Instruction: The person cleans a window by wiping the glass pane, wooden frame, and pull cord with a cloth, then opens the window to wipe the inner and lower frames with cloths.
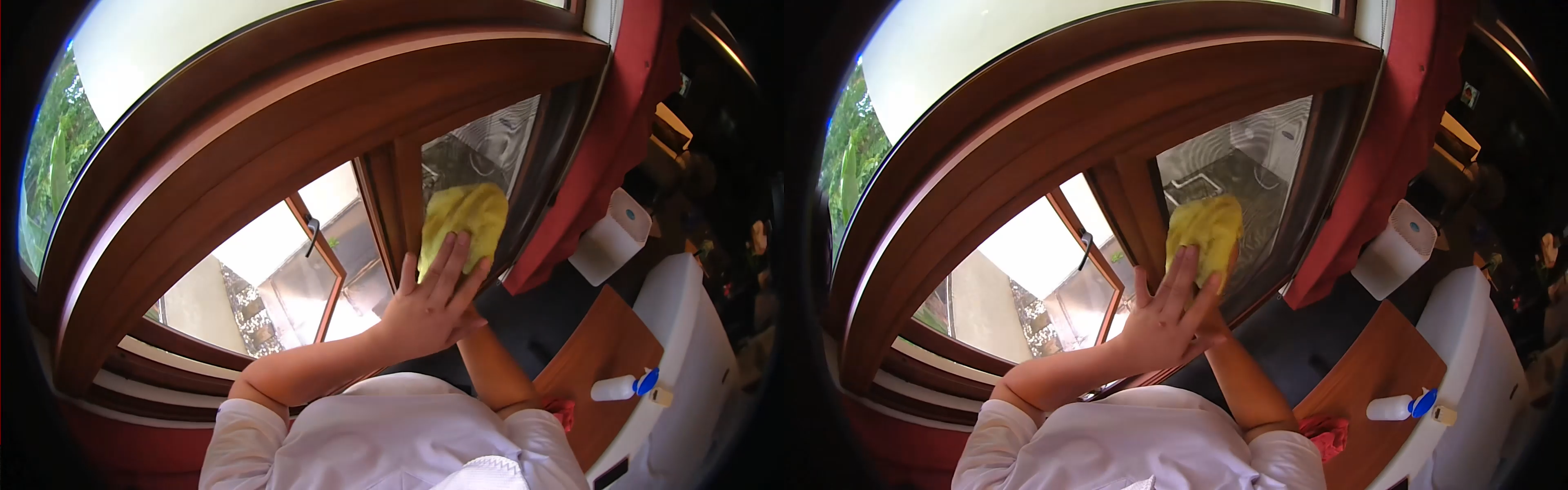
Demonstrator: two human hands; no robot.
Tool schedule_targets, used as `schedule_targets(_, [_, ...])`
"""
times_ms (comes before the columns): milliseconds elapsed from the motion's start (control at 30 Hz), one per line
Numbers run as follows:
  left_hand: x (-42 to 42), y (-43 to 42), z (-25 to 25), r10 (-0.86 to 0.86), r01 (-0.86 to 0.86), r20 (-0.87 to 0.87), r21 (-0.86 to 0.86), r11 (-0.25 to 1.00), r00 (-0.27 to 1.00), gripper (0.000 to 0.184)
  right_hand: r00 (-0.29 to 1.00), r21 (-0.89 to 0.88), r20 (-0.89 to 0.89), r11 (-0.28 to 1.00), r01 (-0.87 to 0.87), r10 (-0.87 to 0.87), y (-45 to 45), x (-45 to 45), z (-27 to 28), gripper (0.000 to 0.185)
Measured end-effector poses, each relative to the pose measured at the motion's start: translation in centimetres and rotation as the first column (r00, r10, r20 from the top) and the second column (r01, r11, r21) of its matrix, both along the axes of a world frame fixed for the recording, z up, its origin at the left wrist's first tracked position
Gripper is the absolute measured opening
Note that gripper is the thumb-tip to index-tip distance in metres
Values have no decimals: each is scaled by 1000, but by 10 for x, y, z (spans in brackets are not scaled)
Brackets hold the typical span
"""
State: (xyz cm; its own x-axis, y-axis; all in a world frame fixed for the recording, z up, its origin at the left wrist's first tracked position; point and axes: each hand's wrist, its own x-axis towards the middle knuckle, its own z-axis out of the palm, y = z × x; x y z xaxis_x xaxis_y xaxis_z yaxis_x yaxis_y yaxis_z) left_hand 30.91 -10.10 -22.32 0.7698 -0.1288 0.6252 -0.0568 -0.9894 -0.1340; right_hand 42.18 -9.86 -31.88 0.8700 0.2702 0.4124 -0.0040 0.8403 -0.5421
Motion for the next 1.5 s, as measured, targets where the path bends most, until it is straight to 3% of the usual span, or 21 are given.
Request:
schedule_targets(100, [-7,18,-2,57,-61,65,67,996,996,73,884,-212,329,886,412,-333,7,-2,44,60])
schedule_targets(167, [-9,32,0,76,-82,48,147,986,996,72,560,-193,679,620,760,-475,9,11,83,55])
schedule_targets(200, [-10,37,1,86,-92,49,148,985,995,71,348,-119,813,452,884,-466,13,17,94,52])
schedule_targets(233, [-10,42,2,98,-104,48,147,984,994,69,473,-141,729,568,811,-494,24,18,95,50])
schedule_targets(333, [-10,49,0,125,-125,6,110,986,992,65,460,-182,777,546,818,-430,15,23,78,43])
schedule_targets(367, [-10,50,1,121,-118,-17,97,988,993,65,553,-225,723,616,755,-414,13,24,64,35])
schedule_targets(433, [-7,50,2,92,-90,-16,93,992,996,65,874,-414,425,808,421,-237,11,28,35,32])
schedule_targets(500, [-3,50,3,71,-69,-24,74,995,997,66,989,-453,105,880,143,-107,-4,20,28,31])
schedule_targets(533, [0,50,4,57,-55,-27,65,996,998,66,913,-445,325,812,377,-246,-8,18,35,32])
schedule_targets(600, [5,50,8,30,-29,-40,26,999,999,68,575,-283,703,576,767,-419,-15,16,50,33])
schedule_targets(633, [7,50,9,22,-22,-49,3,1000,999,69,443,-196,752,475,858,-489,-16,10,71,34])
schedule_targets(733, [10,50,22,26,-24,62,-33,999,998,71,304,-154,864,365,918,-402,-4,14,107,34])
schedule_targets(867, [14,54,26,101,-100,57,-19,995,993,72,582,-321,705,549,772,-406,12,22,70,33])
schedule_targets(967, [21,52,23,102,-102,-44,-19,995,994,72,608,-460,759,468,755,-235,-5,25,45,32])
schedule_targets(1067, [26,43,20,52,-57,-88,-60,997,995,72,495,-350,827,444,825,-268,-23,19,42,32])
schedule_targets(1100, [25,39,21,43,-51,-121,-70,996,992,71,402,-250,855,419,873,-328,-29,15,49,31])
schedule_targets(1200, [16,41,17,-167,184,121,-147,972,979,70,102,55,892,327,943,-441,-43,4,62,31])
schedule_targets(1267, [30,36,20,-345,513,470,-295,806,812,62,-111,251,887,268,930,-448,-48,5,55,32])
schedule_targets(1333, [29,32,21,-361,641,558,-463,612,747,56,-102,263,875,289,920,-473,-48,2,48,34])
schedule_targets(1400, [15,28,29,-364,525,388,-721,453,847,51,-44,213,875,302,929,-481,-46,-1,40,35])
schedule_targets(1500, [12,34,37,-548,596,246,-213,774,799,38,192,9,850,378,926,-490,-36,-5,19,39])
